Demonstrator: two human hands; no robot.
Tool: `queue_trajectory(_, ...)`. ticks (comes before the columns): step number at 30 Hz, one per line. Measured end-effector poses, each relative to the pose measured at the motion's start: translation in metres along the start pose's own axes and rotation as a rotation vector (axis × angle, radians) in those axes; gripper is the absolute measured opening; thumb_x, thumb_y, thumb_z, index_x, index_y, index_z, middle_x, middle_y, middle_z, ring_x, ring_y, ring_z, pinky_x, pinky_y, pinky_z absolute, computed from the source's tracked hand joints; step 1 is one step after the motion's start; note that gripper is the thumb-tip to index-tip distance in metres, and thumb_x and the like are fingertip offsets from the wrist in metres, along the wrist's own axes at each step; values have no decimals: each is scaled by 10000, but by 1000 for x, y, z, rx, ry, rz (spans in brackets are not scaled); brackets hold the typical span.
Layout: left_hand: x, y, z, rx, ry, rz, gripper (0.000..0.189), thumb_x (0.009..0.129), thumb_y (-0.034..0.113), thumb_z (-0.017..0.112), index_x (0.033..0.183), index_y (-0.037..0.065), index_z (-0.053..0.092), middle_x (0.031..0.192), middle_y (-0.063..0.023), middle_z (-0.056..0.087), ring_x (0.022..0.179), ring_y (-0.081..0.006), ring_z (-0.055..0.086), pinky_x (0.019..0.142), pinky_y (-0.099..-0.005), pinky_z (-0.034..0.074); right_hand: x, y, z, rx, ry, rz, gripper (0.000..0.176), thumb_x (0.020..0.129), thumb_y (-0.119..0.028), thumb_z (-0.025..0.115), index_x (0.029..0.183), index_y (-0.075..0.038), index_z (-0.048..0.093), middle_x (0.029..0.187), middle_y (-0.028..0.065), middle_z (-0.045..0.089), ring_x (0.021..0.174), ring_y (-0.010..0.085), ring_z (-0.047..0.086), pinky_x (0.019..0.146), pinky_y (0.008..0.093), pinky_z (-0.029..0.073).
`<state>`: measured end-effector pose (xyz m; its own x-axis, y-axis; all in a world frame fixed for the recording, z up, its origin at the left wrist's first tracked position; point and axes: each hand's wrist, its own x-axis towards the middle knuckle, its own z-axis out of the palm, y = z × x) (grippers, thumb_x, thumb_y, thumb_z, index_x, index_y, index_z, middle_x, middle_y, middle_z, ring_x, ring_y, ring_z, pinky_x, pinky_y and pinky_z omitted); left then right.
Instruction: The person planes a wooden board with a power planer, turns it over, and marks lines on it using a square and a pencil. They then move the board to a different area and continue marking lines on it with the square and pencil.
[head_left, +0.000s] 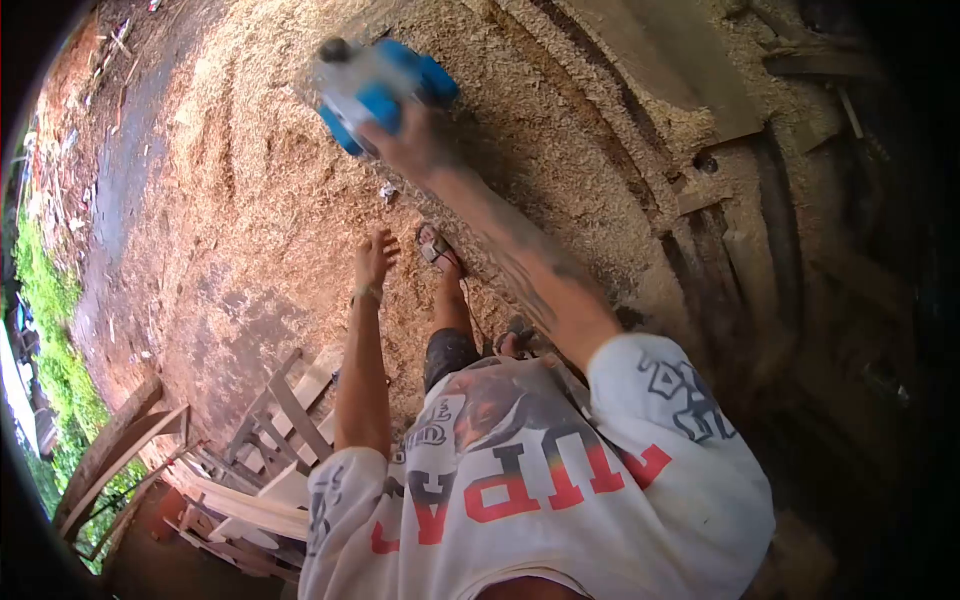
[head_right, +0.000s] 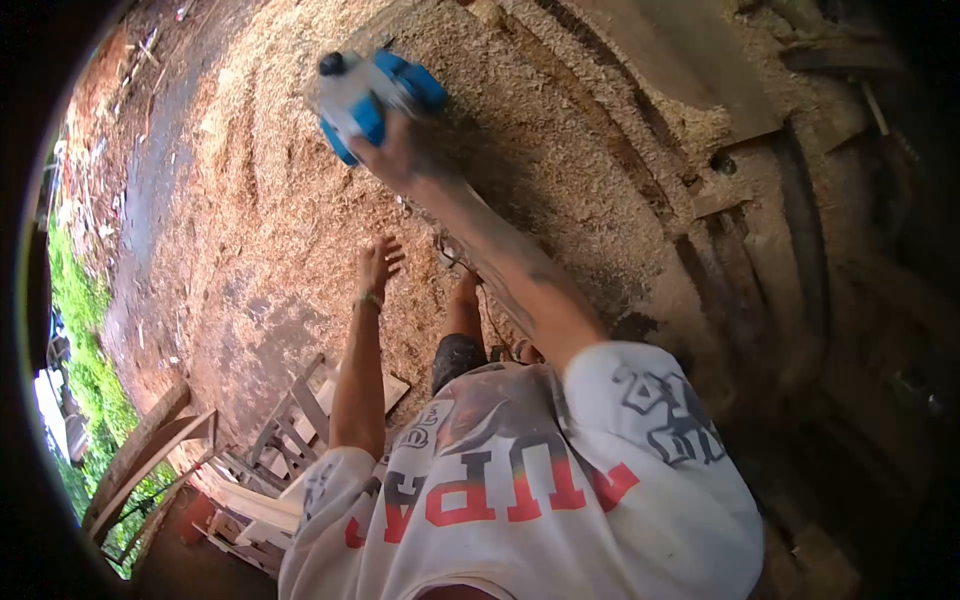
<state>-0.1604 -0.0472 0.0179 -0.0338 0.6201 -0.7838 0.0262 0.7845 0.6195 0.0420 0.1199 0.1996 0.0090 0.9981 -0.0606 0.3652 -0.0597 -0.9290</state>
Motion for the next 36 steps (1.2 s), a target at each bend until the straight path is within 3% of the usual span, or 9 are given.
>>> queue_trajectory(2, 20, 3, 6, -7, 8, 69, 569, 1082, 504, 513, 1429, 61, 596, 1284, -116, 704, 1035, -221, 697, 873, -380, 555, -86, 1, -48, -47, 30, -69, 565, 941, -522, 687, 1182, -11, 704, 902, 164, 774, 815, 315, 769, 706, 439, 606)
queue_trajectory(5, 35, 25, 35, 137, 38, 139, 775, 977, 584, 622, 1528, 59, 481, 1435, -175, 597, 1255, -300, 609, 959, -440, 537, -247, 26, -124, -148, 13, 112, 426, 896, -386, 771, 1056, 7, 729, 870, 208, 751, 839, 363, 770, 715, 460, 581)
queue_trajectory(9, 22, 62, 101, 222, 56, 290, 1154, 777, 689, 798, 1585, -17, 374, 1582, -293, 427, 1436, -396, 471, 1111, -465, 450, -450, 53, -223, -200, -46, 500, 255, 888, -162, 776, 1043, 31, 715, 732, 97, 654, 667, 130, 579, 614, 361, 479)
queue_trajectory(14, 54, 50, 122, 277, 71, 321, 1158, 683, 683, 865, 1532, 0, 475, 1517, -275, 518, 1396, -391, 525, 1142, -467, 457, -564, 86, -281, -155, -69, 624, 234, 885, -156, 785, 1023, 17, 711, 707, 43, 602, 657, 108, 513, 589, 342, 435)
queue_trajectory(17, 57, 48, 118, 253, 122, 336, 1093, 698, 575, 908, 1562, 79, 457, 1467, -247, 575, 1368, -402, 547, 1072, -535, 502, -537, 81, -271, -85, -87, 626, 228, 884, -156, 789, 1005, 14, 698, 699, 29, 588, 650, 103, 505, 582, 340, 426)
queue_trajectory(23, 17, 79, 121, 251, 93, 263, 1179, 678, 566, 942, 1568, 15, 400, 1317, -253, 667, 1167, -328, 684, 976, -436, 582, -424, 71, -216, -190, -104, 418, 243, 883, -211, 794, 943, 5, 701, 655, 135, 639, 568, 209, 624, 562, 380, 481)
queue_trajectory(26, 18, 84, 113, 219, -21, 169, 1182, 709, 482, 931, 1622, 70, 303, 1612, -237, 394, 1365, -414, 540, 952, -574, 576, -341, 54, -175, -174, -107, 356, 294, 891, -271, 777, 922, 9, 697, 655, 148, 645, 580, 245, 645, 575, 399, 489)
queue_trajectory(31, 26, 61, 50, -401, -106, 80, 988, 994, 616, 578, 1675, 284, -56, 1684, -232, 265, 1336, -566, 507, 986, -616, 546, -208, 17, -105, -182, -105, 276, 361, 895, -334, 757, 903, 22, 700, 693, 170, 678, 650, 283, 690, 624, 414, 513)
queue_trajectory(36, 36, 19, 23, -555, -4, 55, 777, 1085, 525, 471, 1670, 206, 72, 1540, -207, 501, 1197, -367, 676, 953, -513, 571, -99, 3, -39, -181, -74, 225, 378, 888, -342, 767, 916, 32, 718, 742, 192, 710, 714, 315, 721, 662, 424, 531)
